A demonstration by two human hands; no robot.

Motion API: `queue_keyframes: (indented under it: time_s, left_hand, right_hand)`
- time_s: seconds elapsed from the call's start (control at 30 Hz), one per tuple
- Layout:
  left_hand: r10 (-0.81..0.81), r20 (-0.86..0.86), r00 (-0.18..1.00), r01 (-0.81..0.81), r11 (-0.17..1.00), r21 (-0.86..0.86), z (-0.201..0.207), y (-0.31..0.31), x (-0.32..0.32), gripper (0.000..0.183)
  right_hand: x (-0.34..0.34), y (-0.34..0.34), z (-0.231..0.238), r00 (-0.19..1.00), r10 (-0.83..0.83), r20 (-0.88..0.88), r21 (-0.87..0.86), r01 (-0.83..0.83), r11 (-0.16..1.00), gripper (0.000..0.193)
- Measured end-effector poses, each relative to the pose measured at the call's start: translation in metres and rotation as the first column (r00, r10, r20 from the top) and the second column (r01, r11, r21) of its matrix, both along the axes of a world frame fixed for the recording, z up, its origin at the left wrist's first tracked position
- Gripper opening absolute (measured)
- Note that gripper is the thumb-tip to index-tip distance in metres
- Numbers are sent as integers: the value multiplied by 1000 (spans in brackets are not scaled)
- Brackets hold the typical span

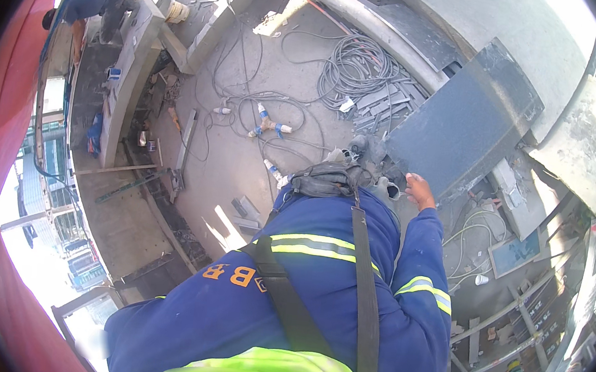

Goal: The person measures a concrete wall and floor area with a tape measure, marks the measurements, and then uses an angle grinder to cut a large tile on a construction site.

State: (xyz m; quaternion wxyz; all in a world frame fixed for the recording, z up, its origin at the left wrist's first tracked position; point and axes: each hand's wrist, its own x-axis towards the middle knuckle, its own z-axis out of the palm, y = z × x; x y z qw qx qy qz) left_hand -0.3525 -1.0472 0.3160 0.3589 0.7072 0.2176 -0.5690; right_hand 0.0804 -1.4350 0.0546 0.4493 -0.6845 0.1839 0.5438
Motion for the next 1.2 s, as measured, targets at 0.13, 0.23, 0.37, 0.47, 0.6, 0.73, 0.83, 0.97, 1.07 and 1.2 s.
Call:
queue_keyframes:
  time_s: [0.13, 0.23, 0.37, 0.47, 0.6, 0.73, 0.83, 0.97, 1.07, 1.2]
  left_hand:
    - [236, -14, 972, -234, 969, 85, -15, -57, -49, 49]
    - [380, -8, 925, -375, 917, 134, -40, -94, -73, 50]
    - [475, -5, 880, -468, 869, 161, -101, -122, -91, 52]
    - [411, -11, 912, -406, 903, 142, -162, -114, -95, 53]
    - [176, 89, 980, -190, 965, 181, -223, -42, -68, 55]
    - [448, 265, 854, -520, 739, 428, -229, 90, 38, 51]
    - [458, 551, 698, -680, 665, 309, -203, 171, 155, 51]
    - [461, 766, 449, -724, 690, 10, -141, 219, 277, 49]
    - [441, 789, 428, -632, 770, -87, -112, 236, 306, 49]
    - [437, 731, 524, -555, 827, -96, -146, 260, 275, 50]
  right_hand:
    - [28, 0, -21, 985, 169, 30, 3, -170, 986, 64]
    - [41, 10, -25, 963, 267, 23, -8, -267, 964, 59]
    - [53, 36, -21, 950, 312, 19, -25, -312, 950, 57]
    - [60, 60, -15, 950, 309, 39, -30, -308, 951, 57]
    - [63, 89, -6, 954, 297, 22, -4, -297, 955, 57]
    - [65, 121, -2, 938, 347, 11, -48, -346, 937, 56]
    - [75, 155, 0, 922, 386, 27, -39, -384, 922, 55]
    - [90, 209, 15, 934, 347, 86, -44, -344, 938, 55]
    - [106, 249, 41, 923, 332, 193, -53, -328, 943, 56]
    - [124, 280, 88, 905, 335, 263, -25, -341, 940, 62]
